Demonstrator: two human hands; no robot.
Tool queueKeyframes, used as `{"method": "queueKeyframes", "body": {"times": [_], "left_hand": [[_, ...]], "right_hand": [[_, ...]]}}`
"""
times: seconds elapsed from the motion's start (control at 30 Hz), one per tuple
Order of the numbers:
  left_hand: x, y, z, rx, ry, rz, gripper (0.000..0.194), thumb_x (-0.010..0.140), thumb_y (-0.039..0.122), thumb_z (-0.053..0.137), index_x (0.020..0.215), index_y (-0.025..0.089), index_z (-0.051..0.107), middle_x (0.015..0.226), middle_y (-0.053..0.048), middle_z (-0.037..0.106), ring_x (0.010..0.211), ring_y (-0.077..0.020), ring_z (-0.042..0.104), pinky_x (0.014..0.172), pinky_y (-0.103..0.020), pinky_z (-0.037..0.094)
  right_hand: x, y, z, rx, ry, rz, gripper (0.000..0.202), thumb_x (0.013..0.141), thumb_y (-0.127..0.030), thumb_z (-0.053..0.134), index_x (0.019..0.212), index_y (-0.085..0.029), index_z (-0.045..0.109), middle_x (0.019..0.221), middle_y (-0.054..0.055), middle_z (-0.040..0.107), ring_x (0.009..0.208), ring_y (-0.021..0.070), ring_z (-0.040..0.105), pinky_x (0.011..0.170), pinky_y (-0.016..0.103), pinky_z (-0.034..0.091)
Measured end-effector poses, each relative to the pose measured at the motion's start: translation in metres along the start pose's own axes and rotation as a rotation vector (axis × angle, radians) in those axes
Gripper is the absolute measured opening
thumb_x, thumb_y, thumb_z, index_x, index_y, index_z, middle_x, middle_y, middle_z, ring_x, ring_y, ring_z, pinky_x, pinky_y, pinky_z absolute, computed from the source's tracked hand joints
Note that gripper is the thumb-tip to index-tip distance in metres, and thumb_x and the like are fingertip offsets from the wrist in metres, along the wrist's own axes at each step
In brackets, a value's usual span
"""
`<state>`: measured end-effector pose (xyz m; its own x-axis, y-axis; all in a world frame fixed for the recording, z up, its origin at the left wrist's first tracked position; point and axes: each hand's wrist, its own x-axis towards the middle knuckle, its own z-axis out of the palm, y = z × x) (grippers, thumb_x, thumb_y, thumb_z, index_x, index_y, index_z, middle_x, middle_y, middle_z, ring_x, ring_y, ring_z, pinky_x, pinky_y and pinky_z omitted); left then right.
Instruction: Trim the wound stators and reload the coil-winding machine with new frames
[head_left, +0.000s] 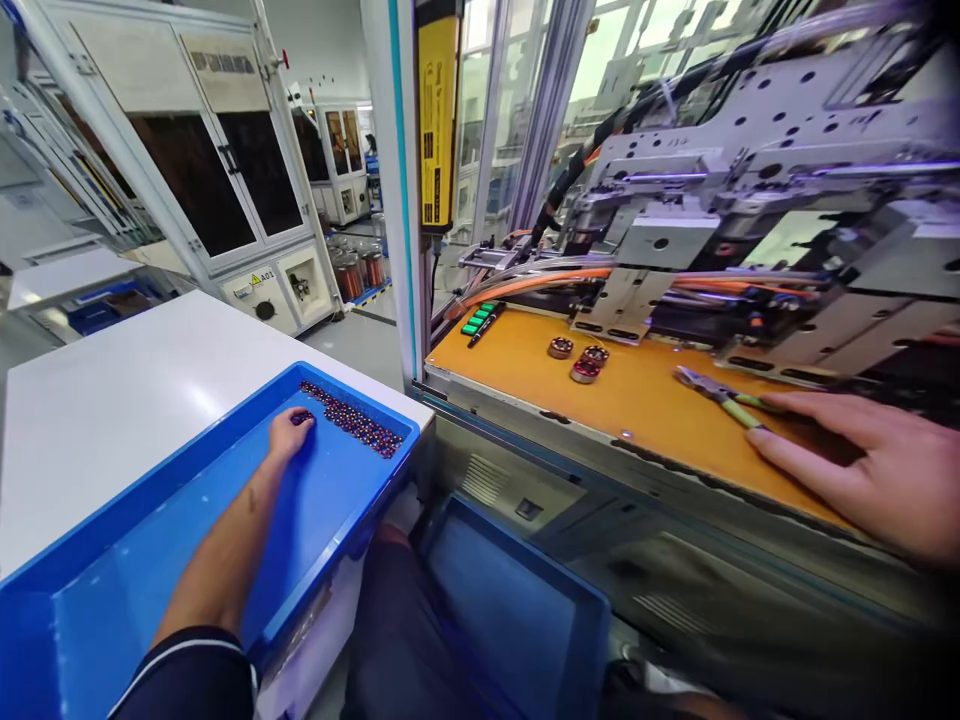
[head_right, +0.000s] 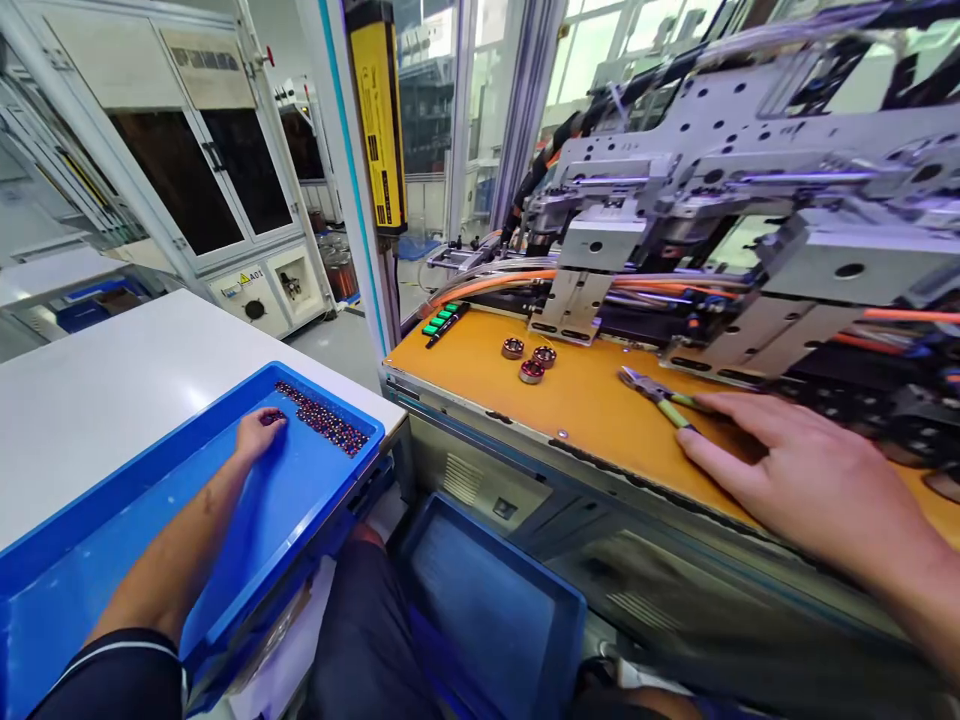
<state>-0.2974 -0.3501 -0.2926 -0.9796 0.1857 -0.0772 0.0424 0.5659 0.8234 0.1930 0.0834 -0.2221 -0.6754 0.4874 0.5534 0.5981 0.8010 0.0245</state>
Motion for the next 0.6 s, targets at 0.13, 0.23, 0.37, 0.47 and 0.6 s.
{"method": "queueKeyframes", "body": {"times": [0.13, 0.23, 0.37, 0.47, 0.6], "left_hand": [[0.018, -0.008, 0.008, 0.068, -0.009, 0.067, 0.034, 0.092, 0.033, 0.061, 0.121, 0.016, 0.059, 0.122, -0.01, 0.062, 0.104, -0.0234, 0.064, 0.086, -0.045, 0.055], [0.02, -0.012, 0.012, 0.077, -0.016, 0.135, 0.034, 0.092, 0.033, 0.061, 0.122, 0.016, 0.059, 0.122, -0.009, 0.062, 0.103, -0.0238, 0.064, 0.085, -0.045, 0.056], [0.022, -0.012, 0.018, 0.068, -0.019, 0.197, 0.035, 0.092, 0.032, 0.061, 0.123, 0.016, 0.058, 0.12, -0.009, 0.063, 0.1, -0.0226, 0.065, 0.083, -0.043, 0.057], [0.024, -0.008, 0.024, 0.086, -0.007, 0.201, 0.035, 0.092, 0.032, 0.06, 0.123, 0.016, 0.057, 0.119, -0.009, 0.063, 0.099, -0.0219, 0.065, 0.082, -0.043, 0.057], [0.013, 0.007, 0.023, 0.157, 0.01, 0.215, 0.034, 0.092, 0.031, 0.06, 0.123, 0.016, 0.057, 0.116, -0.008, 0.065, 0.094, -0.0201, 0.066, 0.08, -0.04, 0.058]], "right_hand": [[0.004, -0.012, -0.014, 0.052, -0.047, -0.027, 0.061, 0.085, -0.067, 0.033, 0.104, -0.019, 0.066, 0.111, 0.018, 0.07, 0.098, 0.0278, 0.068, 0.08, 0.041, 0.054], [0.007, -0.021, -0.022, 0.074, -0.107, 0.036, 0.057, 0.083, -0.065, 0.036, 0.103, -0.02, 0.066, 0.113, 0.019, 0.069, 0.102, 0.0283, 0.066, 0.084, 0.043, 0.053], [0.009, -0.031, -0.033, 0.112, -0.168, 0.068, 0.046, 0.08, -0.055, 0.044, 0.103, -0.021, 0.065, 0.115, 0.017, 0.069, 0.109, 0.0289, 0.064, 0.092, 0.043, 0.05], [0.013, -0.039, -0.039, 0.143, -0.167, 0.089, 0.047, 0.079, -0.048, 0.046, 0.105, -0.015, 0.066, 0.116, 0.019, 0.068, 0.11, 0.0312, 0.063, 0.096, 0.045, 0.049], [0.015, -0.049, -0.047, 0.148, -0.164, 0.127, 0.043, 0.081, -0.037, 0.049, 0.109, -0.01, 0.067, 0.117, 0.019, 0.068, 0.109, 0.03, 0.063, 0.097, 0.043, 0.049]]}}
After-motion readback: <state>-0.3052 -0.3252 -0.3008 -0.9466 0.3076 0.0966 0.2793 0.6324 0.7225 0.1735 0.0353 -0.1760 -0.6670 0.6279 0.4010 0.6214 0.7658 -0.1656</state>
